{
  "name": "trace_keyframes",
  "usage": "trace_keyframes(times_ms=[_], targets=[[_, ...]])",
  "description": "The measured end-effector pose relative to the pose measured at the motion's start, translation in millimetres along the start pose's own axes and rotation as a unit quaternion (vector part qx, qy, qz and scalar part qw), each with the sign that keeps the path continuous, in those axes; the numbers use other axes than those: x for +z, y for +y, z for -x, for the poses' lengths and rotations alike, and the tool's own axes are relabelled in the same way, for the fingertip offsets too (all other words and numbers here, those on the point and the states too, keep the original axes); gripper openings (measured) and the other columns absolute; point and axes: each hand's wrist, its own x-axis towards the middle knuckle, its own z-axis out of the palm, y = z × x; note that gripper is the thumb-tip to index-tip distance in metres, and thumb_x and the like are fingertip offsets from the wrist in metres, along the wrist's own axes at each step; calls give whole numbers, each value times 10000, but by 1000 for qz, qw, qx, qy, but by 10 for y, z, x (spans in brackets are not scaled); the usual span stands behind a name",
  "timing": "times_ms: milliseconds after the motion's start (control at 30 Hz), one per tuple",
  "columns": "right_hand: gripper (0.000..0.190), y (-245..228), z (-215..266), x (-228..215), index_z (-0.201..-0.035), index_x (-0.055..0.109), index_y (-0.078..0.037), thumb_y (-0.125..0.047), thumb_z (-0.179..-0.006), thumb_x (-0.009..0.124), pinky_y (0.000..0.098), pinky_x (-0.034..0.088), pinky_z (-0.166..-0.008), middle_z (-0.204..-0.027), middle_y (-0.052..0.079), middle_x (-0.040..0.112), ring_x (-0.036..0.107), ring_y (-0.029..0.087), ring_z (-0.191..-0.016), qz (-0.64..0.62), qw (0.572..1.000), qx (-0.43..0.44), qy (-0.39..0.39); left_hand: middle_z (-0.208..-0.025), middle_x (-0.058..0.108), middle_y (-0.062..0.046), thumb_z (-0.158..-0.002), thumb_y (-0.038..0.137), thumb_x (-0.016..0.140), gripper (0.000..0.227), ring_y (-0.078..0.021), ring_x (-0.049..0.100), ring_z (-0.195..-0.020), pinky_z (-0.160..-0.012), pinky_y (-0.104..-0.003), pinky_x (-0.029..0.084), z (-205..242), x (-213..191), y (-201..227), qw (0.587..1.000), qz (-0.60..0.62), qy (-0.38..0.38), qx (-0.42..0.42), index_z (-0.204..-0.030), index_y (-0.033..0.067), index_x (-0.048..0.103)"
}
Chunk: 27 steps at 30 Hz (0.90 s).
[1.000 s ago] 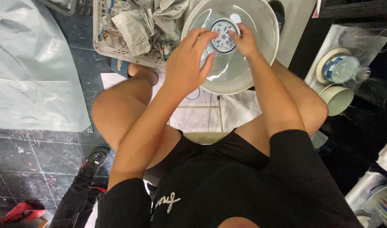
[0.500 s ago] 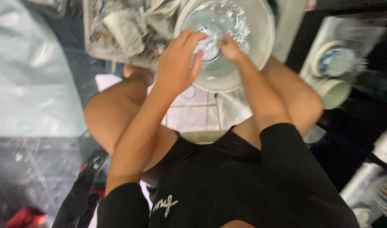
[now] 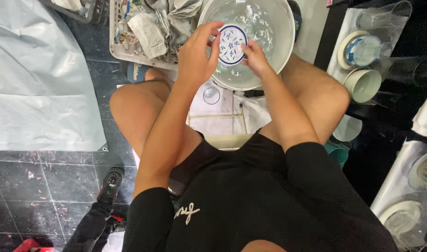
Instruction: The person sits on the floor and washes several ceramic bowls and cups by hand in a bucket of water. They scrub the items, rinse them, and place them on a nearby shelf.
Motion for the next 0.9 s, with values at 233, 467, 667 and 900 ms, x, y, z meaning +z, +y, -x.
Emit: trace_keyframes(times_ms=[233, 467, 667, 900], targets=[[268, -124, 168, 124, -1294, 608, -74, -259, -1101, 592, 352, 601, -867, -1147, 52, 735, 713, 158, -1007, -168, 984, -33, -42, -1115, 693, -80, -960, 40, 670, 313, -259, 711, -900, -761, -383, 557, 182, 52, -124, 997, -64, -45, -28, -1258, 115, 610], [333, -96, 30, 23, -1253, 654, -65, -323, -1059, 574, 347, 626, -814, -1125, 49, 762, 752, 152, -978, -218, 974, -17, 52, -1183, 658, -114, -940, 54, 713, 394, -318, 667, -1120, -912, -426, 551, 153, 241, -228, 995, -70, -67, 18, -1305, 92, 571], [275, -141, -211, -128, -1203, 641, -166, -372, -1037, 570, 332, 594, -631, -990, 16, 726, 707, 123, -801, -37, 989, -15, 143, -1194, 664, -125, -914, 48, 711, 451, -338, 655, -1108, -901, -435, 530, 11, 290, -303, 990, -99, -96, 15, -1332, 85, 546], [337, -94, -526, -73, -1182, 682, -38, -323, -1003, 659, 303, 591, -574, -920, 54, 752, 724, 138, -737, 220, 968, -43, 110, -1182, 626, -129, -911, 78, 733, 446, -360, 631, -1083, -870, -451, 523, 33, 241, -292, 983, -132, -128, -5, -1318, 96, 550]])
